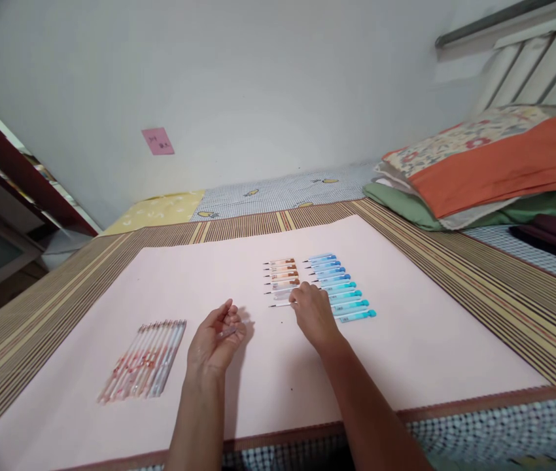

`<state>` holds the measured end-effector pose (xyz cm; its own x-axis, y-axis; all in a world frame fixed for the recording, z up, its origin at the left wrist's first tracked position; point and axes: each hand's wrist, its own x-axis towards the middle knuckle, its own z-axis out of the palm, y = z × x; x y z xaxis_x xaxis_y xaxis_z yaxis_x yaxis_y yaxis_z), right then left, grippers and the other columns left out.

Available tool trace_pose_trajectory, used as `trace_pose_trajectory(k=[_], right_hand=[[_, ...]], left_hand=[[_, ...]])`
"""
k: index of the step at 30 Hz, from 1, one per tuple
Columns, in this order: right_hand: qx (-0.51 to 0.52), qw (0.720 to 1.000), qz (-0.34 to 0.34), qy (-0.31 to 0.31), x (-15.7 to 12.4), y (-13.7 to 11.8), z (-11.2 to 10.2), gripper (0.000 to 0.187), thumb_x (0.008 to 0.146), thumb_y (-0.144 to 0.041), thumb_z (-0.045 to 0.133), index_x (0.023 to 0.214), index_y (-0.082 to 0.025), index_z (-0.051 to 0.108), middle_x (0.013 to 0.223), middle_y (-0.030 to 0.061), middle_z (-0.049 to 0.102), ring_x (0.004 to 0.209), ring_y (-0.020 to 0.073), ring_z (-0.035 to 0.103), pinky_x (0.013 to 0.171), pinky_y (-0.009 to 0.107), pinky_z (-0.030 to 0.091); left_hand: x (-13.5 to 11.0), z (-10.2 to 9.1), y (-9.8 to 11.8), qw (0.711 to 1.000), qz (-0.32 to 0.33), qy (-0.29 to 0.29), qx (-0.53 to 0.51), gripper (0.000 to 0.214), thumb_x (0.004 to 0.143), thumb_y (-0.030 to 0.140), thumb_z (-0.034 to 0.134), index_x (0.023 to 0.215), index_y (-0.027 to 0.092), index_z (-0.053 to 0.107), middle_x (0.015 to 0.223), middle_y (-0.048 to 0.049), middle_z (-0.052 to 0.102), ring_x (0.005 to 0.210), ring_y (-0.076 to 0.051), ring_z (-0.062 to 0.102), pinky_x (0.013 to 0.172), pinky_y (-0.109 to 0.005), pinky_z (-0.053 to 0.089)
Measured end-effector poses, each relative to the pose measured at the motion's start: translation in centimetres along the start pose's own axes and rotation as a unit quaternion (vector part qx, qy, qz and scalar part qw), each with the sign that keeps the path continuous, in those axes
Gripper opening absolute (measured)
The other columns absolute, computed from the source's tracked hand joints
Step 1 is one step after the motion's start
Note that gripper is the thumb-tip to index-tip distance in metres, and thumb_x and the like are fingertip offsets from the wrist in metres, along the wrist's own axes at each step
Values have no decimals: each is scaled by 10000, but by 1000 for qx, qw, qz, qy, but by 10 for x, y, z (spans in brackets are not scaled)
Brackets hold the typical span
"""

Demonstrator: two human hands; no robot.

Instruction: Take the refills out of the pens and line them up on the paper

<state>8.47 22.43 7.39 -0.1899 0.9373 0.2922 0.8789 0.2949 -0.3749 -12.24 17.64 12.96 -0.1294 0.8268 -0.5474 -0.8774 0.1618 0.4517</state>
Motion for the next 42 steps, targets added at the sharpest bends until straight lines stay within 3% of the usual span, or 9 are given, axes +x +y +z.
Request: trace_pose_trajectory(k=[16,22,26,30,42], right_hand=[[-18,999,-14,49,7,-1,16,198,956,-110,535,827,-203,652,901,56,651,875,210,562,785,319,307],[-15,993,36,112,1,15,-5,235,914,-68,490,946,-190,689,980,79,693,949,230,584,818,339,332],[-81,989,110,62,-4,21,-22,244,888,-89,523,958,-189,734,1030,97,706,981,252,580,801,357,320],[-118,985,121,9,-6,16,-26,172,920,-177,581,930,-191,751,1034,105,708,990,263,589,800,368,323],[-121,986,107,29,-3,4,-10,162,926,-294,700,810,-181,698,937,109,694,920,268,604,789,382,332]], left_hand=[[0,1,0,1000,-3,0,1,119,927,52,552,871,94,649,668,-24,618,483,-72,516,445,-183,438],[-1,2,0,1000,-3,-5,-4,127,929,48,549,859,88,647,662,-23,614,479,-72,509,441,-184,433],[-2,3,-2,1000,-3,-2,-6,123,919,43,557,858,86,654,667,-26,617,482,-76,515,441,-187,435],[-3,3,-2,1000,-3,-1,-10,120,896,30,571,838,89,658,670,-31,615,478,-78,515,436,-189,434],[0,1,-2,1000,-6,-8,-9,111,896,33,577,858,89,665,674,-31,617,491,-80,521,442,-184,439]])
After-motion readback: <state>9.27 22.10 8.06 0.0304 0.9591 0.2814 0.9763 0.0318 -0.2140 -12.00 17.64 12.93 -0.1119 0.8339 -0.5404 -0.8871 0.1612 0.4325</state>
